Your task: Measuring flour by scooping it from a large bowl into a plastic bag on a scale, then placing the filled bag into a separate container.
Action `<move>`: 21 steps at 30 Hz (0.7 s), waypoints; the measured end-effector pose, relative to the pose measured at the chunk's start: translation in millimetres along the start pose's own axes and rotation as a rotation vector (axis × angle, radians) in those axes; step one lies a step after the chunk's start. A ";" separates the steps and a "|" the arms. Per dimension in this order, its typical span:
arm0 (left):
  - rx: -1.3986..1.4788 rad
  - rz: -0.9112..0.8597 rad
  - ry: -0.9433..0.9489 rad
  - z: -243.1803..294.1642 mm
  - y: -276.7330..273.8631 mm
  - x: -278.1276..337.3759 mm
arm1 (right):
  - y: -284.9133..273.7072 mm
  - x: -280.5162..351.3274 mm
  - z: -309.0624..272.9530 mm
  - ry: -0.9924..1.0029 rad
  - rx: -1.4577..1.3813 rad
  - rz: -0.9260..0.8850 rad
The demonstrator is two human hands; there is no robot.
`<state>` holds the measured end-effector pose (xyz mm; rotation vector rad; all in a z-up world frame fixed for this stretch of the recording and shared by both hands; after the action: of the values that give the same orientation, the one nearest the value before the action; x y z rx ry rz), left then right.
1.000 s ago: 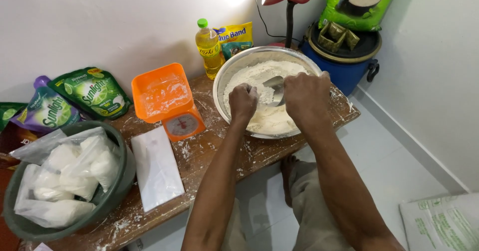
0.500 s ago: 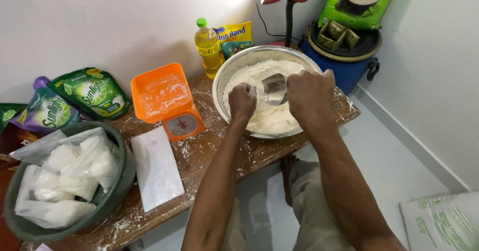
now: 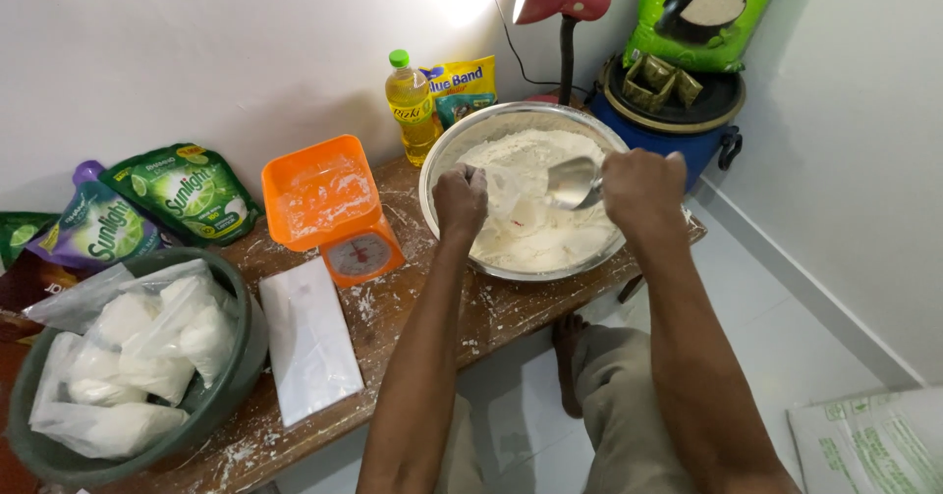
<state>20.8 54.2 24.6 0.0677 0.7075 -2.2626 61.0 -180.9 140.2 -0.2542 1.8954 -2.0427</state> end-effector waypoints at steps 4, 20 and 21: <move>0.009 0.017 0.019 12.3 -9.7 4.1 | 73.2 -31.7 -1.7 -0.026 0.018 -0.074; 0.397 0.079 -0.023 39.7 -19.6 17.7 | 105.0 -42.8 -23.2 -0.073 -0.187 -0.254; 0.408 0.086 -0.019 40.1 -19.8 17.9 | 112.2 -46.0 -21.7 -0.083 -0.186 -0.232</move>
<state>1.0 33.3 63.2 0.2659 0.2193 -2.2873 109.9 -149.6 31.5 -0.6219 2.0893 -1.9599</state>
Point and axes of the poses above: each hand's wrist, its own x-axis away from the middle knuckle, its own y-axis out of the palm, z = x × y, the point moved 4 cm from there along -x, towards the middle knuckle, and after that the axes turned 6 degrees about y, right-handed, at the moved point
